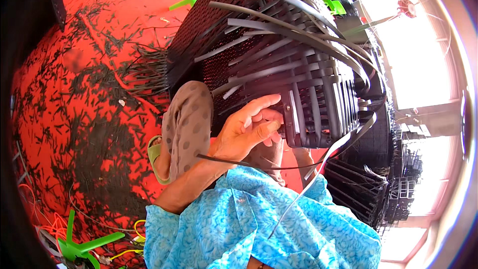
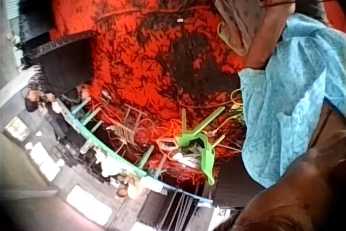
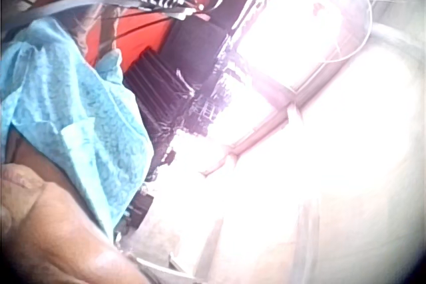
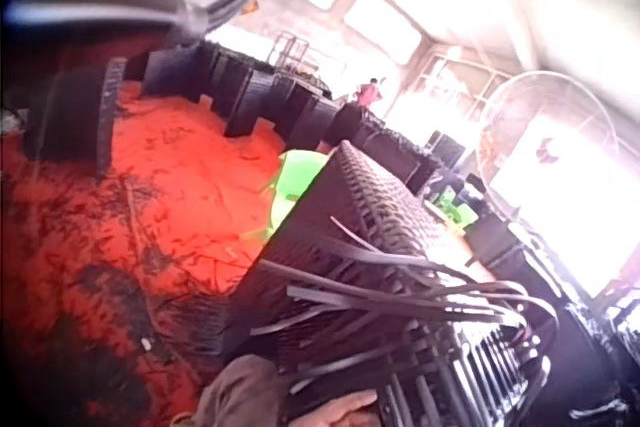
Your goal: The person weaves synthetic rattan strips into a chair frame using a flat metal tool, turns the chair, and weaves additional strips along the frame by hand.
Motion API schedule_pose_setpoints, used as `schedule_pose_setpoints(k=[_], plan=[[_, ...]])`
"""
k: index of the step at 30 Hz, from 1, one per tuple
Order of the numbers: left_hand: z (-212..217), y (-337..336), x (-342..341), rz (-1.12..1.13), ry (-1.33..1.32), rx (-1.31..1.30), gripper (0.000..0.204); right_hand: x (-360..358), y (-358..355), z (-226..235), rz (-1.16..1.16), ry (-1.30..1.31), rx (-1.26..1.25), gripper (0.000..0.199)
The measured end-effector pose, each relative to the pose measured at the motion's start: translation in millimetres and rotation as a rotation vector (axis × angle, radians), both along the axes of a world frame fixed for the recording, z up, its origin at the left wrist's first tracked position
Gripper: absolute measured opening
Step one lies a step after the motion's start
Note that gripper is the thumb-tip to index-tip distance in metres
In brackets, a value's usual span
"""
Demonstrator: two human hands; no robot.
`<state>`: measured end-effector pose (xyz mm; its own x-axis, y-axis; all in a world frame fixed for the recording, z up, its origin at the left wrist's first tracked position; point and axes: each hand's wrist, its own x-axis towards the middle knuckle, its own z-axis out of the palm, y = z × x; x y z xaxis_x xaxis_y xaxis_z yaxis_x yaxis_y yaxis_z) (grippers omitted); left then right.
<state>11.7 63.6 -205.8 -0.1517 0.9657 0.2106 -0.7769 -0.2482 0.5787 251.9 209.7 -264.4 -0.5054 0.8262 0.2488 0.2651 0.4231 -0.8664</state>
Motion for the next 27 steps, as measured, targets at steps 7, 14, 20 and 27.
schedule_pose_setpoints(k=[7,14,20,27], plan=[[-13,35,19,-0.117,-0.396,0.110,0.055,1,-1,-2,0.007,0.009,-0.016,0.034],[1,45,8,0.017,-0.424,0.200,0.054,1,0,-6,0.013,0.025,-0.025,0.034],[14,51,-13,0.149,-0.415,0.021,0.043,-5,-1,-7,0.050,0.062,-0.041,0.034],[-20,17,-63,0.775,-0.316,-0.302,0.035,3,13,12,0.257,0.001,-0.103,0.030]])
